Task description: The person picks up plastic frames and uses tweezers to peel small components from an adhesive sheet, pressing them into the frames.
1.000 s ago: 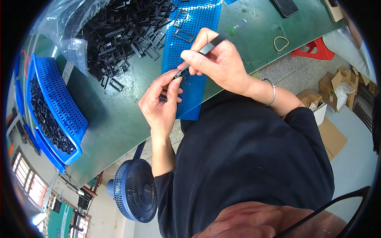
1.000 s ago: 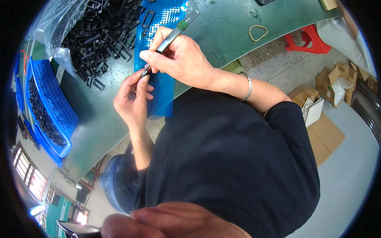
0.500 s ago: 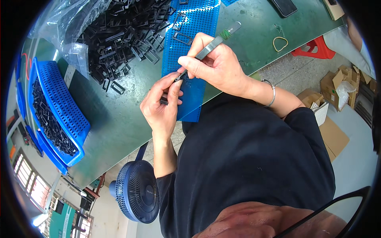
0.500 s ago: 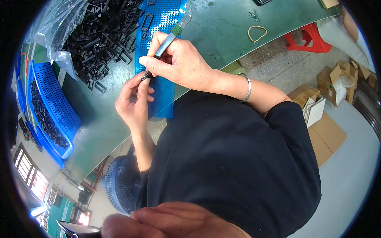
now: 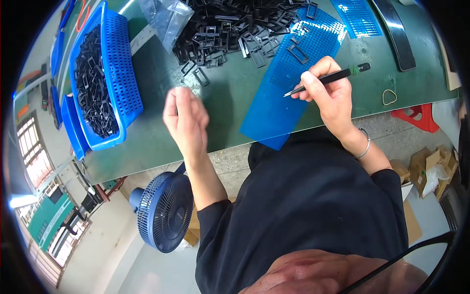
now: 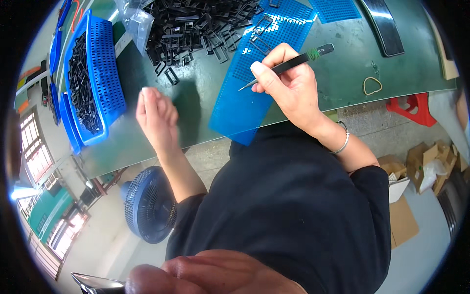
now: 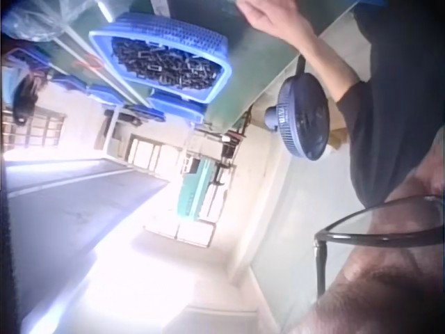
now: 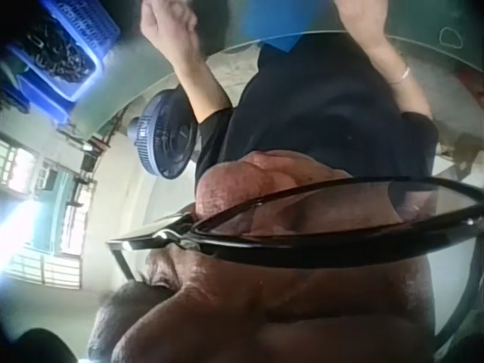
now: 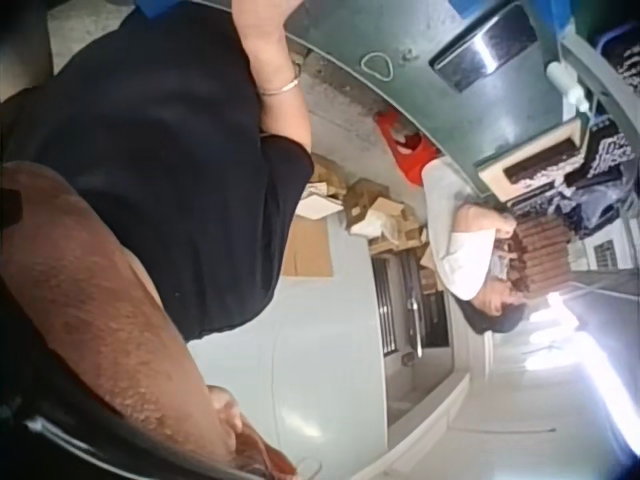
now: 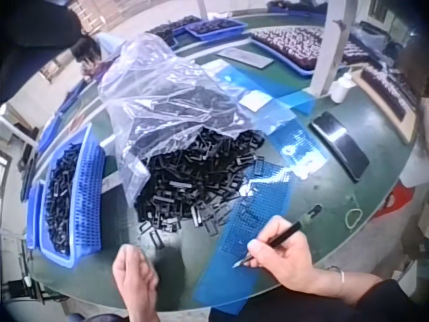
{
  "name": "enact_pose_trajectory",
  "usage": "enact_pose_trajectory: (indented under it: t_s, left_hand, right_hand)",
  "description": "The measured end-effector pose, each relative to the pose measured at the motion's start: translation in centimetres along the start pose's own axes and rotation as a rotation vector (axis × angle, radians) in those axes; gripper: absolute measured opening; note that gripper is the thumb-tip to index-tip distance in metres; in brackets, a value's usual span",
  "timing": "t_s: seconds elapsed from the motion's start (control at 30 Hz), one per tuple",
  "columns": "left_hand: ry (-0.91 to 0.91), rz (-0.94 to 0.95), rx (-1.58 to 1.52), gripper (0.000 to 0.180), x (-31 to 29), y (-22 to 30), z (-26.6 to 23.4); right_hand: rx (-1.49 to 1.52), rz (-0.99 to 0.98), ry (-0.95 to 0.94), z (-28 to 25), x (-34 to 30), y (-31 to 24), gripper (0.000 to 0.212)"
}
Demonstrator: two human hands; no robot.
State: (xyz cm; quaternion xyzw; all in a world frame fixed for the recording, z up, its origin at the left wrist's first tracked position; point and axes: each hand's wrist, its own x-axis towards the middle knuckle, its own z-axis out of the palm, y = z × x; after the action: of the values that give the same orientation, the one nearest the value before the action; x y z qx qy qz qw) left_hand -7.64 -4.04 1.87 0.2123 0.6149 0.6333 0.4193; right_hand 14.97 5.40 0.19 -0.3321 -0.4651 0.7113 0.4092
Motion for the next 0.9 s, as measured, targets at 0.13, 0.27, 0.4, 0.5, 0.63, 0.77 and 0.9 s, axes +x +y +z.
enact_pose_trajectory:
  t_s: [0.13,0.27,0.4,0.5,0.63,0.77,0.9]
  left_hand:
    - [0.269,0.314,1.182,0.034,1.9,0.1,0.7]
    - [0.118,0.217,1.451,0.038,3.2,1.4,0.3]
    - [0.048,0.262,1.505,0.028,2.7,3.0,0.1]
    - [0.062,0.314,1.244,0.023,1.9,2.7,1.1]
    - [-0.141,0.201,0.717,0.019,-0.6,0.6,3.9]
    - [-0.419,0.184,0.807,0.010,-2.1,1.0,6.4]
    - [-0.568,0.283,0.973,0.011,-1.9,1.5,6.7]
  right_hand:
    - [-0.042,-0.076,-0.008,0.0,-0.3,-0.1,0.014]
    - [-0.129,-0.131,0.040,0.0,-0.4,-0.9,0.015]
    - [-0.160,-0.177,0.068,-1.0,-0.6,-1.0,0.014]
    - [-0.305,-0.172,0.048,-1.5,-0.7,-1.0,0.015]
    - [-0.463,-0.199,-0.001,-1.0,-0.9,-1.1,0.017]
    - [-0.713,-0.368,-0.157,-0.6,-0.1,-1.4,0.014]
    - [-0.888,-0.567,-0.285,-0.4,0.5,-2.1,0.013]
